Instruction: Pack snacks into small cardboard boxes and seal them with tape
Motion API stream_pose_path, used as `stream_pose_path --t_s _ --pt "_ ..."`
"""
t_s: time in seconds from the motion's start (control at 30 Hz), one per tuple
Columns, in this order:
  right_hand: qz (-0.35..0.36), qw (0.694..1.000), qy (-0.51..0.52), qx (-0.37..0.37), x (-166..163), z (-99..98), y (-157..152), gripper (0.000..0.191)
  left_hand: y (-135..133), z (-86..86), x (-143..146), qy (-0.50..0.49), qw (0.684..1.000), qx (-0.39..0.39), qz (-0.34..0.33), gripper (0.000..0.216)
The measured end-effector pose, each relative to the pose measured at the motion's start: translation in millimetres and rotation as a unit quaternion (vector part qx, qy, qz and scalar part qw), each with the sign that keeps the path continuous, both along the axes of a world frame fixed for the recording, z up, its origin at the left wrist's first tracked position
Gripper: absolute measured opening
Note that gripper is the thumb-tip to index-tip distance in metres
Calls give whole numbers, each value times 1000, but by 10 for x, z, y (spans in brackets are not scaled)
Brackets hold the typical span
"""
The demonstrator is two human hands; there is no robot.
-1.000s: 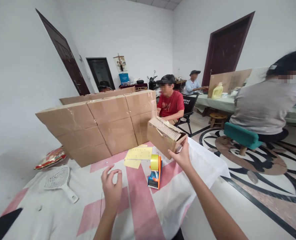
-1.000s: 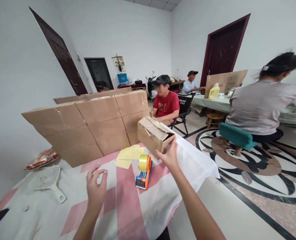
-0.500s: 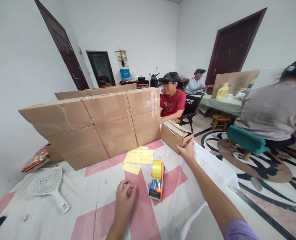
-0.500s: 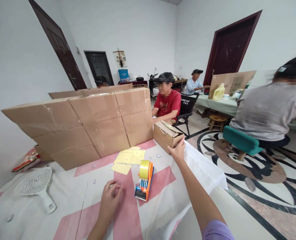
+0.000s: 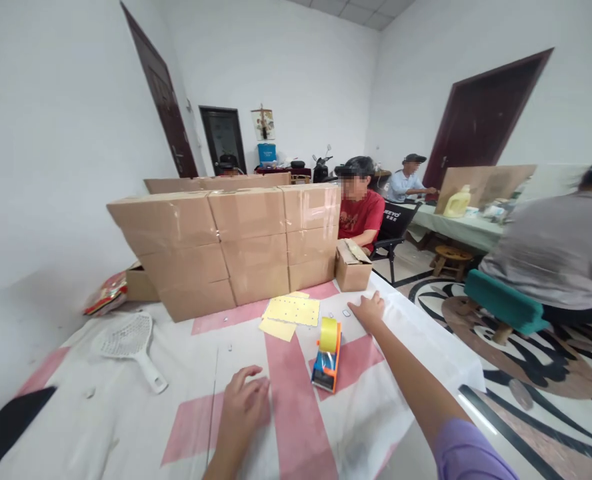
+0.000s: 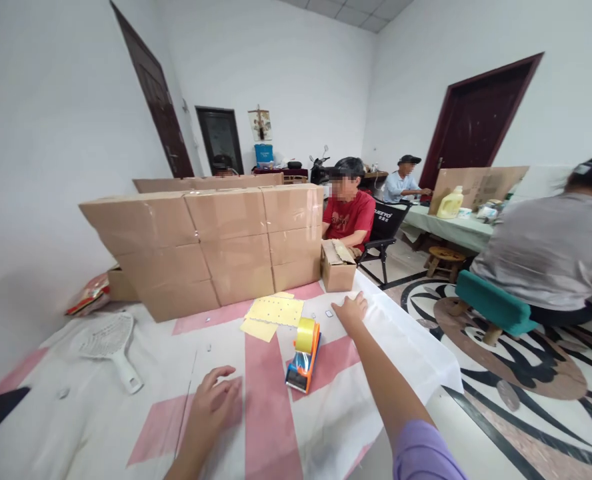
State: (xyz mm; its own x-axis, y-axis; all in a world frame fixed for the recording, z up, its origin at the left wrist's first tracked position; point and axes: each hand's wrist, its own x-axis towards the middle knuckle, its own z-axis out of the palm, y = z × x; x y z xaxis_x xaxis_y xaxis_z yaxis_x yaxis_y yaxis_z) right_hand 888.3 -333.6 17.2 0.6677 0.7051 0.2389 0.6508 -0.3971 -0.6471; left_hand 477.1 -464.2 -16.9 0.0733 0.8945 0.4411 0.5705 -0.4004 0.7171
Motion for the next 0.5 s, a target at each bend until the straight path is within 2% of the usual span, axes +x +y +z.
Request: stream_pose_path --t_s 0.03,0.1,0.2,0.27,0.37,0.43,0.5 --pt "16 1000 -2 -4 -51 40 -43 64 -81 3 -198 10 1000 7 6 31" --pt "57 998 -8 -3 -175 165 -99 48 -247 29 -663 27 999 7 28 28" --pt "161 986 -21 27 -516 452 -37 42 -416 118 -1439 43 995 -21 85 27" --pt "252 966 -22 48 -930 655 60 38 -409 191 -1938 44 989 -33 136 30" --pt "394 917 -8 57 -1856 854 177 31 -144 295 -2592 40 979 -38 195 39" --pt "483 874 8 48 -2611 870 241 28 208 371 -2952 52 972 -41 226 43" --pt "555 831 29 32 -3398 802 333 22 672 458 -3252 77 962 -40 259 45"
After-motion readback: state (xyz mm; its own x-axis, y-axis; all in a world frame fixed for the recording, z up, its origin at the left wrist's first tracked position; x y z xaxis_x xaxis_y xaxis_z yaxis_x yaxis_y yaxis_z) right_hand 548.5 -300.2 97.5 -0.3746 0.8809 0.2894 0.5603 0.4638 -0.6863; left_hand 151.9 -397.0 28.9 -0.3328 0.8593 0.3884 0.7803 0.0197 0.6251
